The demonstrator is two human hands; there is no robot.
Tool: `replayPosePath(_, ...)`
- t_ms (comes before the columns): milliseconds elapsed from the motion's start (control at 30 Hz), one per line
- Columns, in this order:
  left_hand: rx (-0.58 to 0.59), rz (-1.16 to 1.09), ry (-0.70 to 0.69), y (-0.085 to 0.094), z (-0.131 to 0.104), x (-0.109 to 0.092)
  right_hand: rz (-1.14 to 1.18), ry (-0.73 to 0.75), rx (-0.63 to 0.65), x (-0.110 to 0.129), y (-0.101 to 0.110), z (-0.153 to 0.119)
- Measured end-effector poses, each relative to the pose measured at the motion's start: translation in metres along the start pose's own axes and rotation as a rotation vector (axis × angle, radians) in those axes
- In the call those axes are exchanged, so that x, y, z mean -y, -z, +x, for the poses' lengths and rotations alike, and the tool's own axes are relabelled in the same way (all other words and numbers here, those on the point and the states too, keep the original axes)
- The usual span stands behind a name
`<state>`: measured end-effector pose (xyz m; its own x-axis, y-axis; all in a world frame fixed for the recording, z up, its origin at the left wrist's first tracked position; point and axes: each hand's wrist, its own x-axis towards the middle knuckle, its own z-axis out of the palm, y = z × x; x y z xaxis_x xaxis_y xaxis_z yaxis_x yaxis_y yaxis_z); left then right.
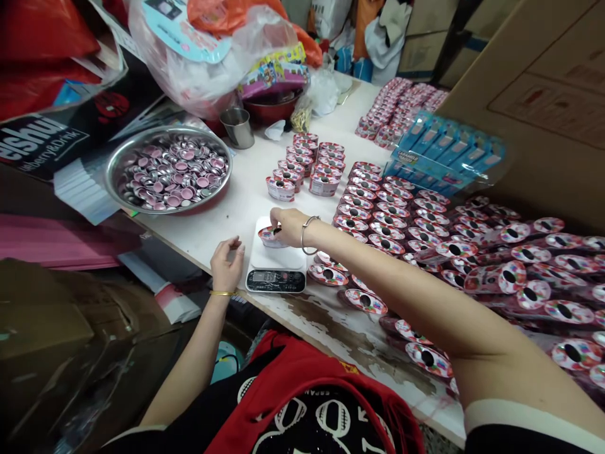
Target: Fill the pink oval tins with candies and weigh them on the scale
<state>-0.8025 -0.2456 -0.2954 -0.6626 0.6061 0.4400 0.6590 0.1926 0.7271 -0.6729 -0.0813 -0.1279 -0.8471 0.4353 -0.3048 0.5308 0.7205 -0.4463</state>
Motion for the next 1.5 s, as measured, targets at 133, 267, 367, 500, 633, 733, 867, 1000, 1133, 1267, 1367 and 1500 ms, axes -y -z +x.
replayPosePath(133, -0.005, -0.01, 0.0, 0.0, 0.0, -0.001, 0.39, -0.022, -0.088, -0.009, 0.005, -0.007)
replayPosePath(267, -0.022, -0.033, 0.015, -0.001, -0.001, -0.002, 1.131, -0.15, -0.148, -0.03, 0.014, -0.022)
replayPosePath(367, -0.033, -0.044, 0.024, -0.001, -0.001, -0.003, 1.372, -0.302, -0.198, -0.046, 0.013, -0.032)
replayPosePath(500, -0.032, -0.038, 0.03, -0.001, -0.001, -0.003, 1.382, -0.344, -0.206, -0.056, 0.002, -0.041)
replayPosePath(633, -0.017, -0.031, 0.036, -0.002, 0.0, -0.001, 1.352, -0.264, -0.161, -0.052, -0.006, -0.039)
replayPosePath(733, -0.01, -0.026, 0.037, -0.002, -0.001, -0.001, 1.349, -0.198, -0.118, -0.044, -0.009, -0.033)
replayPosePath(867, -0.003, -0.047, -0.017, 0.006, 0.003, -0.009, 1.413, -0.17, -0.102, -0.035, -0.011, -0.032)
replayPosePath(1000, 0.109, -0.006, -0.219, 0.009, 0.018, -0.033, 1.56, -0.213, -0.092, -0.031, -0.023, -0.048)
replayPosePath(1133, 0.286, 0.102, -0.363, -0.003, 0.041, -0.057, 1.756, -0.276, -0.052, -0.028, -0.048, -0.064)
replayPosePath(1267, 0.442, 0.142, -0.454, -0.005, 0.057, -0.084, 1.892, -0.385, -0.102, -0.022, -0.066, -0.071)
replayPosePath(1367, 0.419, 0.243, -0.643, 0.007, 0.06, -0.109, 2.006, -0.441, -0.154, -0.016, -0.07, -0.071)
replayPosePath(1500, 0.357, 0.362, -0.809, 0.014, 0.061, -0.126, 2.123, -0.431, -0.23, -0.013, -0.069, -0.064)
